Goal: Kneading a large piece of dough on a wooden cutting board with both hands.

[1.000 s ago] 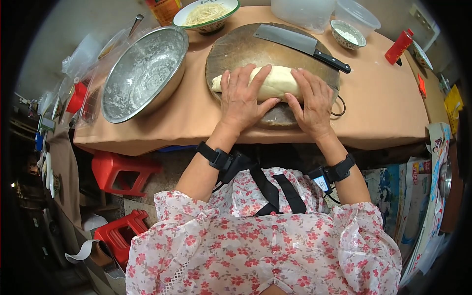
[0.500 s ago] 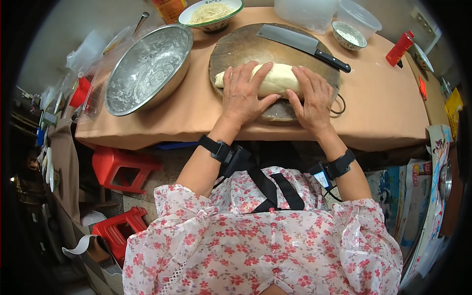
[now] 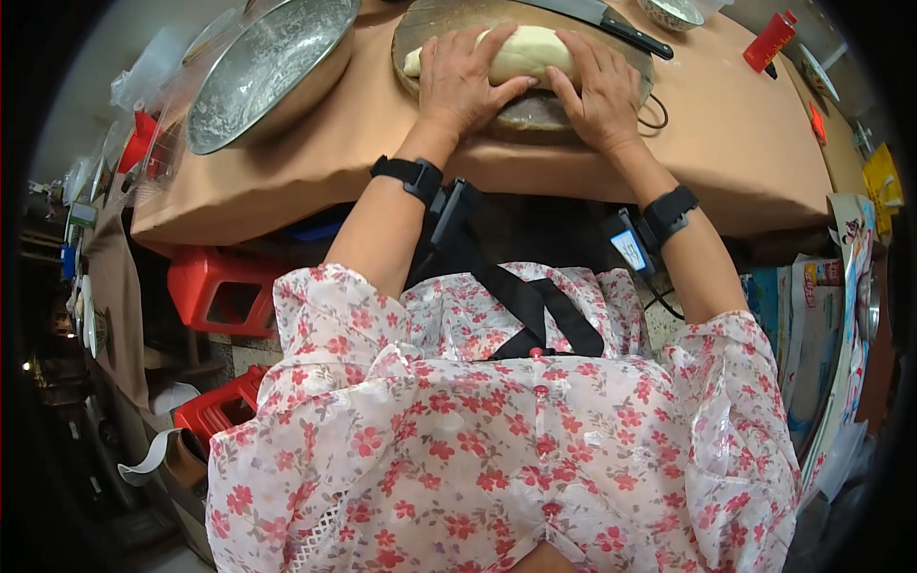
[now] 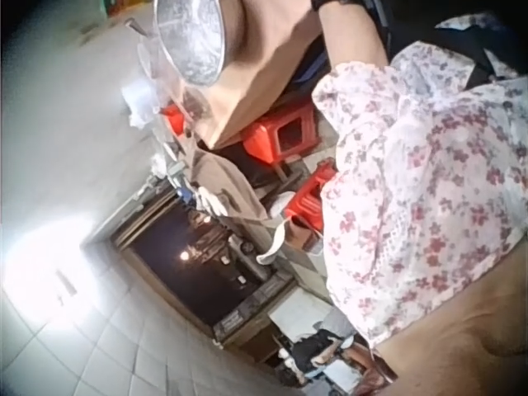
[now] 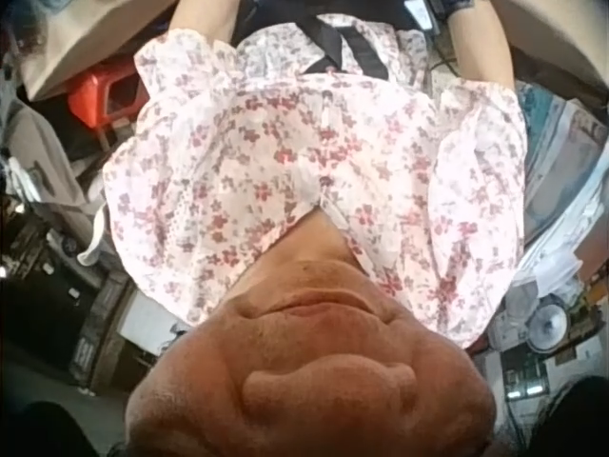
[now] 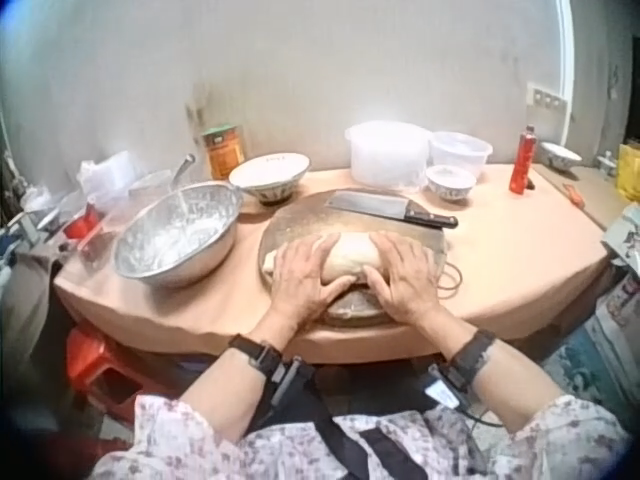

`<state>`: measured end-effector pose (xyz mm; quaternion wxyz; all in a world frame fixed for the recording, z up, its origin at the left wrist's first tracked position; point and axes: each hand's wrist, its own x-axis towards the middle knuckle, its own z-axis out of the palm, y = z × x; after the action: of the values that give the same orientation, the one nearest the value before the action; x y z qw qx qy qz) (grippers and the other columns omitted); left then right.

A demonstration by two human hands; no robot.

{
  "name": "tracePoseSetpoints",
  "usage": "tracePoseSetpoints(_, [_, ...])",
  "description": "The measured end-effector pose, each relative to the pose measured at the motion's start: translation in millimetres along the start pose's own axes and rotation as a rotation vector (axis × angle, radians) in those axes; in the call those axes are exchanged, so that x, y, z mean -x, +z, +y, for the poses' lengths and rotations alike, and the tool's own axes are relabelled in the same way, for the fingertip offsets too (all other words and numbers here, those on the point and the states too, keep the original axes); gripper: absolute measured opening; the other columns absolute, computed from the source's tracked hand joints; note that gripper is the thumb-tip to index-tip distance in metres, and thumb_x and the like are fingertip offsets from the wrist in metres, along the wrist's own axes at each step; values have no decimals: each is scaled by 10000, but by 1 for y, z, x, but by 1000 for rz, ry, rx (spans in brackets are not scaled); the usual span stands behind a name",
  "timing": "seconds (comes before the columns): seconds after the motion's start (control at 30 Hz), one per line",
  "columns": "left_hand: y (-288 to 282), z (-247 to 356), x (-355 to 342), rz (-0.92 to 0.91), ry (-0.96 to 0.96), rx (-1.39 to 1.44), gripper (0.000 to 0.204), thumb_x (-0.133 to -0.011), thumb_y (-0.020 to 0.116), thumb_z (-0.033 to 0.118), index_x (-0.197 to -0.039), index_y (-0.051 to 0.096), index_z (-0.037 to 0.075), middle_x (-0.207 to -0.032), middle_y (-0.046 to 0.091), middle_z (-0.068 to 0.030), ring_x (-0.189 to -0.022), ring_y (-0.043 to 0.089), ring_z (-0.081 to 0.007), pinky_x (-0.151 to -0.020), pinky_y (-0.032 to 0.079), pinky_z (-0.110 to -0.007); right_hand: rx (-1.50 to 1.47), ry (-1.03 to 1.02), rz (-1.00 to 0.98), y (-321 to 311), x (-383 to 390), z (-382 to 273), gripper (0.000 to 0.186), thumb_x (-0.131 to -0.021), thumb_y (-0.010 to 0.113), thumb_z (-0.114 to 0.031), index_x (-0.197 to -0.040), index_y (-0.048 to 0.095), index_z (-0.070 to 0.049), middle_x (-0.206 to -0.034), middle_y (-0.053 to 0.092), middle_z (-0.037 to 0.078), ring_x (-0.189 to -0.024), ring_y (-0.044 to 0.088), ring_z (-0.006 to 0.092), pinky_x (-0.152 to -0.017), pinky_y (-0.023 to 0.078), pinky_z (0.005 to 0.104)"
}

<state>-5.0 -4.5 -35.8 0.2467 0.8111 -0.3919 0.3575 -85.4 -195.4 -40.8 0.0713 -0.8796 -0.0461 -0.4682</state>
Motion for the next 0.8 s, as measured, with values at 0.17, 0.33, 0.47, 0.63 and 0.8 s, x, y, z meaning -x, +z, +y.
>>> tracePoseSetpoints(0.17, [1, 1, 0, -18, -18, 13, 654, -802, 685, 573, -1364, 542, 272, -1283, 592, -65, -1208, 514, -290, -1062, 313, -456, 30, -1, 5, 4, 2, 2, 497, -890, 580, -495, -1320, 569, -246, -1259, 613, 15, -1107, 571, 252, -938, 380, 417])
tracePoseSetpoints(0.33, [3, 0, 3, -4, -25, -31, 659, -804, 684, 578, -1370, 538, 273, -1306, 579, -64, -1225, 498, -289, -1067, 309, -453, 35, 5, -31, 4, 3, 1, 504, -892, 580, -492, -1330, 560, -244, -1279, 602, 17, -1121, 563, 256, -945, 376, 419])
tracePoseSetpoints(0.47, [4, -2, 3, 11, -14, -18, 658, -804, 683, 581, -1368, 540, 272, -1303, 576, -74, -1208, 507, -289, -1059, 312, -457, 2, 17, -51, 2, 3, 0, 503, -892, 584, -484, -1329, 560, -237, -1291, 594, 25, -1130, 557, 265, -951, 374, 425])
tracePoseSetpoints(0.63, [2, -2, 1, 30, 6, 13, 653, -783, 704, 560, -1343, 560, 256, -1247, 595, -83, -1147, 536, -299, -1006, 344, -466, -40, 25, -54, -3, -1, -2, 496, -875, 608, -446, -1312, 569, -216, -1283, 593, 32, -1135, 550, 269, -955, 373, 431])
tracePoseSetpoints(0.8, [-3, 2, 1, 37, 10, 18, 664, -769, 718, 538, -1345, 560, 247, -1240, 586, -88, -1121, 531, -315, -1000, 351, -470, -33, 21, -47, -6, 0, -3, 498, -866, 623, -429, -1311, 570, -211, -1276, 594, 38, -1136, 549, 263, -946, 374, 424])
